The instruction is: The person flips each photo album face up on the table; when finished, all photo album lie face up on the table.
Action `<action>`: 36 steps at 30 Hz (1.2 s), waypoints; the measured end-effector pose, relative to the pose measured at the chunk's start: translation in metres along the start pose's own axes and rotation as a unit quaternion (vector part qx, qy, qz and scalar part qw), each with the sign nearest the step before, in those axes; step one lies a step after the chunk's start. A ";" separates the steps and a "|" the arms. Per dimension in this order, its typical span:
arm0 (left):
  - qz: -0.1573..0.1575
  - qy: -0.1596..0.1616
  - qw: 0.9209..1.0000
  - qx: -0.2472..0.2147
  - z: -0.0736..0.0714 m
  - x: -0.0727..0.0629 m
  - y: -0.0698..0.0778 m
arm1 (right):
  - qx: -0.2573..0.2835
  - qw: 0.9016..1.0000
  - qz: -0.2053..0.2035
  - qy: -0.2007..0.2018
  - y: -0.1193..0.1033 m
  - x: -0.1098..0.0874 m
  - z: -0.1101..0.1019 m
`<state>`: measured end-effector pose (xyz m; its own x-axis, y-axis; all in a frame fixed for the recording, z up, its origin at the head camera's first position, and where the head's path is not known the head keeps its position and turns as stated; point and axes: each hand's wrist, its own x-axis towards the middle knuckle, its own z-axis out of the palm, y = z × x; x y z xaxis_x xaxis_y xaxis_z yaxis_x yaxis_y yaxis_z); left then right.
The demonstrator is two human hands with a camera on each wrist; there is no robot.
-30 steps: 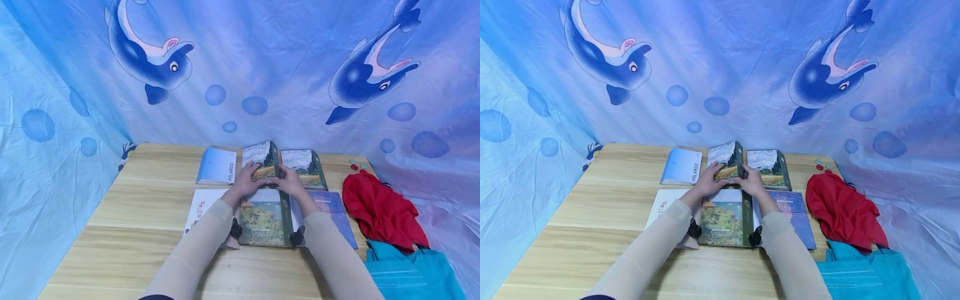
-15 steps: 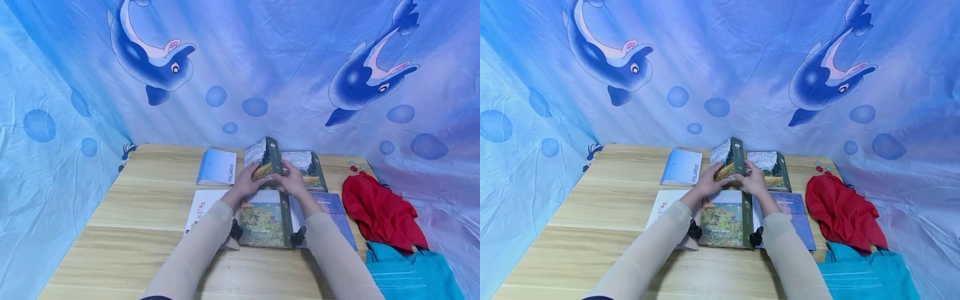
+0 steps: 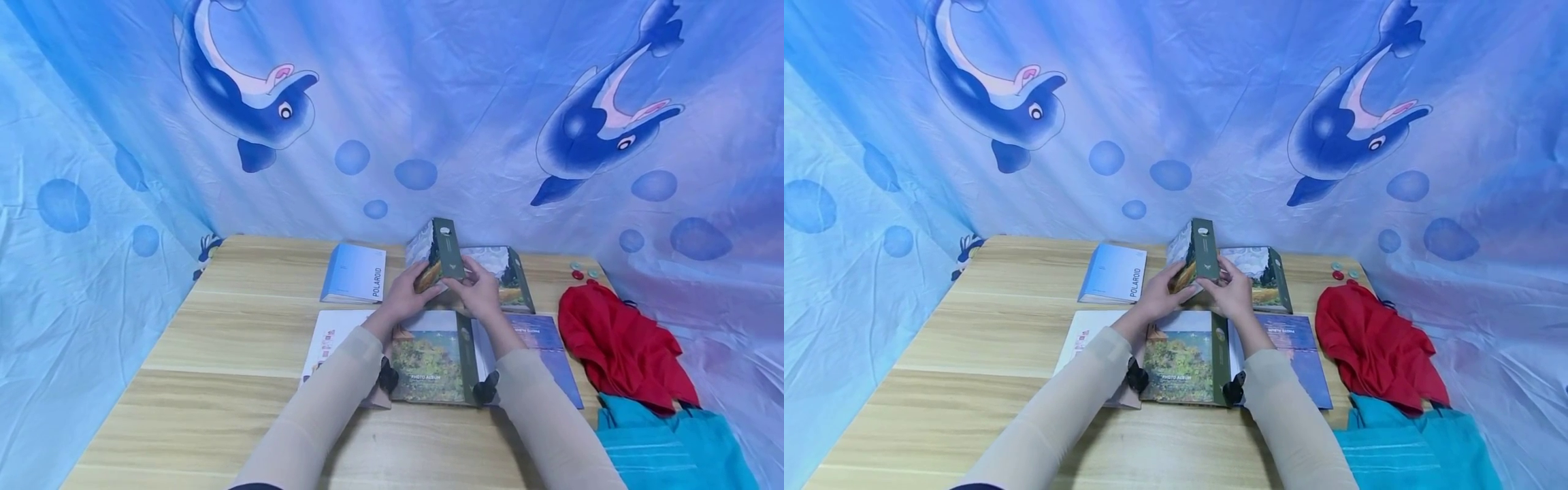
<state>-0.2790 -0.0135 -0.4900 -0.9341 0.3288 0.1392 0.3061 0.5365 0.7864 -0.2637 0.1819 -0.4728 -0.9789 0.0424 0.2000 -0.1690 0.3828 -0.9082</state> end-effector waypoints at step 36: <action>0.046 0.041 0.985 -0.160 -0.014 -0.003 0.011 | 0.040 0.996 -0.054 -0.065 0.008 -0.002 0.011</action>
<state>-0.2752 -0.0193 -0.4733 -0.9211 0.2933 0.2559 0.3282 0.2315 0.9158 -0.2647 0.1744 -0.4847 -0.9605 -0.1169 0.2527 -0.2768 0.3034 -0.9117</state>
